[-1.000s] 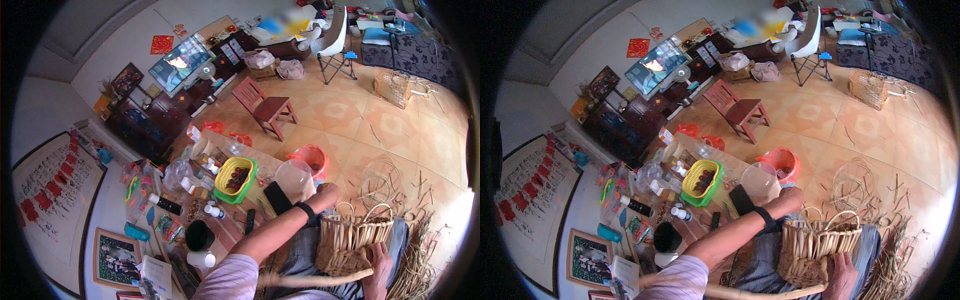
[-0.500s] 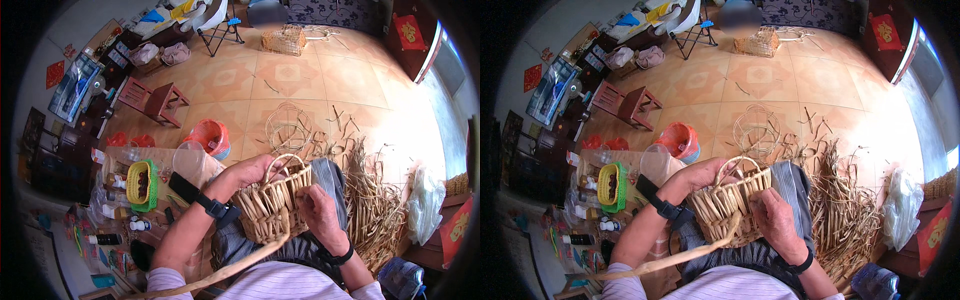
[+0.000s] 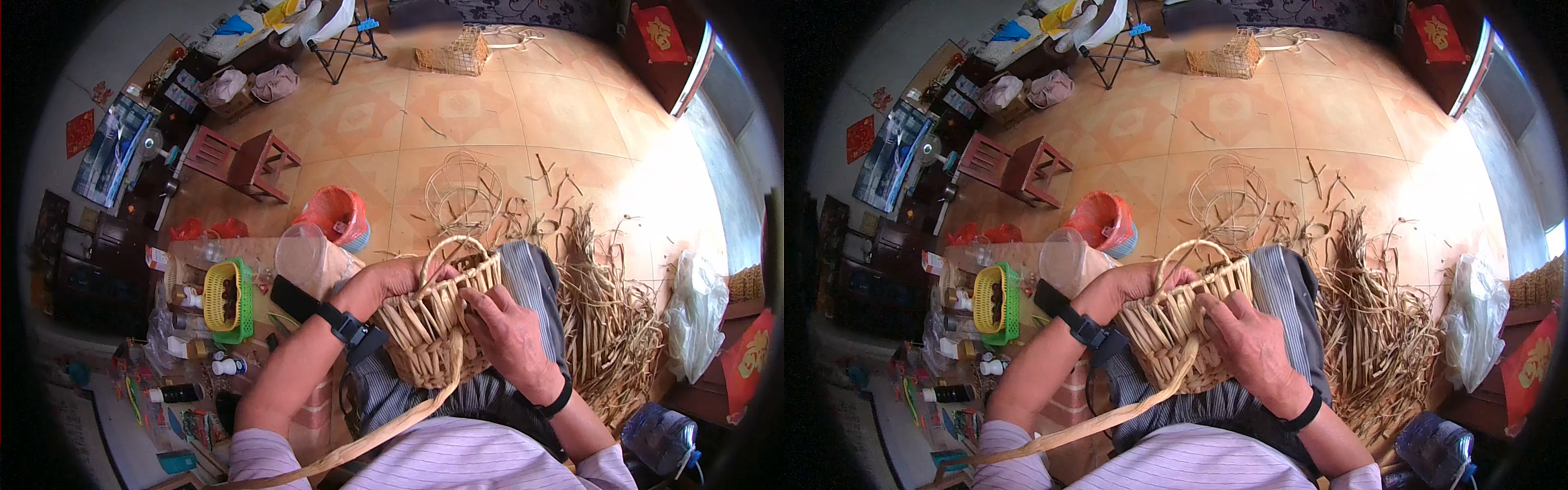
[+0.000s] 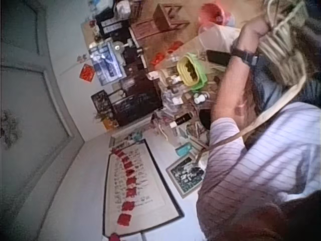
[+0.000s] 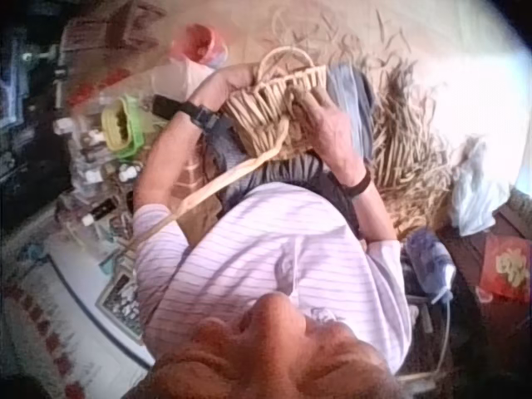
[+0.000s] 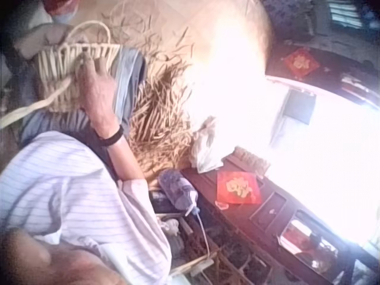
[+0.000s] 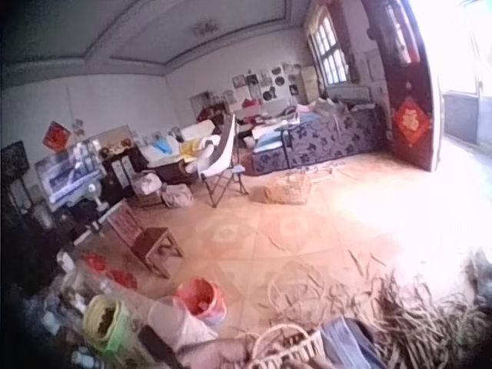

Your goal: Weaving a basket using straw or thin wood strips by hand.

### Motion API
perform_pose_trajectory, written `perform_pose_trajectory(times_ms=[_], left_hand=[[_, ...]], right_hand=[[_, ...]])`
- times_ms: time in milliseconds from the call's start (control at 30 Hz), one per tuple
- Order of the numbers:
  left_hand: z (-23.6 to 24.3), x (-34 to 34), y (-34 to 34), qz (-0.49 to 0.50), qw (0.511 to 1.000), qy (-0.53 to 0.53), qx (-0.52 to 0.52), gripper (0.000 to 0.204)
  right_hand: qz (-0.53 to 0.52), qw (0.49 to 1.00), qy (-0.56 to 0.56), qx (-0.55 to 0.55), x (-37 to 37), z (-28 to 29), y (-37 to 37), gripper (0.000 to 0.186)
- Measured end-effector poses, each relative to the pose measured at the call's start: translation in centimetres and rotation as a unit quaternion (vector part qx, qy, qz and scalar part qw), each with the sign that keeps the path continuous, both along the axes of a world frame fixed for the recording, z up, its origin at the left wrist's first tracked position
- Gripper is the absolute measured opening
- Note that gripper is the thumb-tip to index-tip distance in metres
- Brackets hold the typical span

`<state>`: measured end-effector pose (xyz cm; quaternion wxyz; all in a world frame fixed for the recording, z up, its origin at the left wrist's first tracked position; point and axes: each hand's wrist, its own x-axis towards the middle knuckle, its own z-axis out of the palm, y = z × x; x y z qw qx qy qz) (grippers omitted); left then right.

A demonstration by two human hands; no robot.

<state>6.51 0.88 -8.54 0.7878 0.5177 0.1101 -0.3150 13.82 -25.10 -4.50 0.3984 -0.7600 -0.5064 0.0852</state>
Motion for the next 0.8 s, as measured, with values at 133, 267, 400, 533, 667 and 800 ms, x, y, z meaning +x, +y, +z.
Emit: perform_pose_trajectory(times_ms=[133, 267, 400, 533, 667, 800], left_hand=[[-1.9, 0.2, 0.0, 0.014, 0.998, -0.027, 0.049, 0.037], [-1.6, 0.6, -0.1, -0.005, 0.997, -0.017, 0.069, 0.032], [0.8, 0.0, -0.1, 0.028, 0.999, 0.035, -0.027, 0.043], [1.8, 0.2, -0.6, 0.021, 0.999, 0.017, -0.025, 0.035], [1.7, 0.5, -0.8, 0.003, 1.000, 0.014, -0.017, 0.026], [1.5, 0.8, -0.7, -0.033, 0.997, -0.042, 0.048, 0.030]], right_hand=[[0.005, 0.999, -0.047, -0.002, 0.3, -0.2, 0.0, 0.033], [0.012, 0.999, -0.040, 0.016, 0.8, -0.4, -0.2, 0.026], [0.020, 0.996, 0.071, 0.052, 1.3, -0.8, 0.0, 0.017], [0.030, 0.975, 0.199, 0.095, 2.4, -1.3, -0.3, 0.015], [0.022, 0.908, 0.409, 0.087, 3.1, -1.4, -1.4, 0.009], [0.003, 0.869, 0.487, 0.088, 2.9, -1.6, -1.5, 0.007]])
